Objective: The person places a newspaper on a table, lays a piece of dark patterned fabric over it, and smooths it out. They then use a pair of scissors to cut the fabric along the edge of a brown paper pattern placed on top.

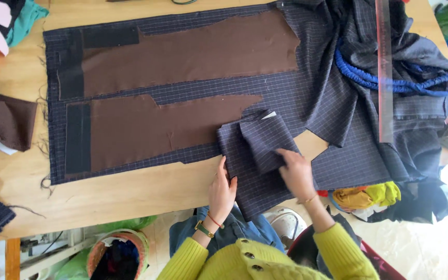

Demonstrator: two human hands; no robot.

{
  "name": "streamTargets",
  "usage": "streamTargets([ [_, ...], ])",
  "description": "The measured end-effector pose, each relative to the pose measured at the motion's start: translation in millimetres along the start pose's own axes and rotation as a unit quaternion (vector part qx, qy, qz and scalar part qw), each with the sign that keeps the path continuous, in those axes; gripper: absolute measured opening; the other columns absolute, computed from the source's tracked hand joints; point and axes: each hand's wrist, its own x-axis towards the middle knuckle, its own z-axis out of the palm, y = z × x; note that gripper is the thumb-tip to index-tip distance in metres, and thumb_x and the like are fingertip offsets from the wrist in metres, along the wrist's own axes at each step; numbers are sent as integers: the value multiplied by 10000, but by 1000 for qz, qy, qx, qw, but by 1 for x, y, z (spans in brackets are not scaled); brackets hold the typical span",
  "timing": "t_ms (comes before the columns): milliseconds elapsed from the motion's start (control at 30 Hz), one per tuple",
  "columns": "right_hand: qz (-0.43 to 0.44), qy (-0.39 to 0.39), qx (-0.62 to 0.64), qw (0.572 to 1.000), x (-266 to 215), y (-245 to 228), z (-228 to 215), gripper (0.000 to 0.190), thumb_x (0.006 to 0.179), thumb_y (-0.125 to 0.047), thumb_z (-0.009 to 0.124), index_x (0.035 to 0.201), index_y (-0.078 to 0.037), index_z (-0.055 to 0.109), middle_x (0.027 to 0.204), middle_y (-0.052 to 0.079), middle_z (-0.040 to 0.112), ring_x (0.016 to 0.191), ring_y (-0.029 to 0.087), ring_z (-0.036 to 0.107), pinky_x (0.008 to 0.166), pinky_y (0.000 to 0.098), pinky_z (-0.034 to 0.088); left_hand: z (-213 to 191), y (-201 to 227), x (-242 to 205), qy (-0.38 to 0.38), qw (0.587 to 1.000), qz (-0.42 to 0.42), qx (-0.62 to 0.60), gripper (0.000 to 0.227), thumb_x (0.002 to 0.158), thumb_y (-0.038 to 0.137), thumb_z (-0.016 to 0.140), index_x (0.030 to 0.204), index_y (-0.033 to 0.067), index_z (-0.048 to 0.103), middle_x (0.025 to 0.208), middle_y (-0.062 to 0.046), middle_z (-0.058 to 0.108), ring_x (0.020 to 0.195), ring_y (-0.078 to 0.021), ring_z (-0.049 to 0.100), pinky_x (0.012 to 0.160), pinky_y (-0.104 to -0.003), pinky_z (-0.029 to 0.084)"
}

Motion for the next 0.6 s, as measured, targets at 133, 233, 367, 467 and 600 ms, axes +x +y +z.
streamTargets([
  [133,82,97,92,988,21,61,-45,278,831,16,693,1090,-61,757,951,192,760,979,407,722,865,497,543,-12,12,-3,-17,999,-11,-42,677,951,108,613,1555,165,313,1135,-145,677,953,-363,734,800,-491,600],
  [233,170,172,101,965,25,159,-32,222,995,-203,788,833,-105,673,640,77,607,630,274,628,600,404,463,-22,22,-4,-18,997,-28,-75,682,942,105,618,1551,180,322,1156,-169,658,972,-405,718,809,-517,596],
  [367,210,229,15,950,18,159,-45,329,926,-135,780,1215,-85,631,966,151,687,942,401,674,824,509,508,-25,18,-3,-19,997,-34,-60,660,952,139,616,1548,209,340,1172,-156,659,968,-397,724,811,-533,593],
  [467,138,280,-21,950,13,127,-42,521,876,-46,811,1345,-55,585,991,164,636,941,393,604,853,493,449,-20,11,-2,-17,999,-29,-31,656,956,167,616,1549,215,339,1175,-147,662,976,-385,726,813,-540,590],
  [600,187,229,147,944,7,116,-5,455,914,-169,830,1302,-42,631,967,200,686,862,369,672,732,458,529,-19,11,-1,-16,999,-15,27,684,949,210,652,1552,209,330,1189,-113,655,1034,-335,705,837,-488,601],
])
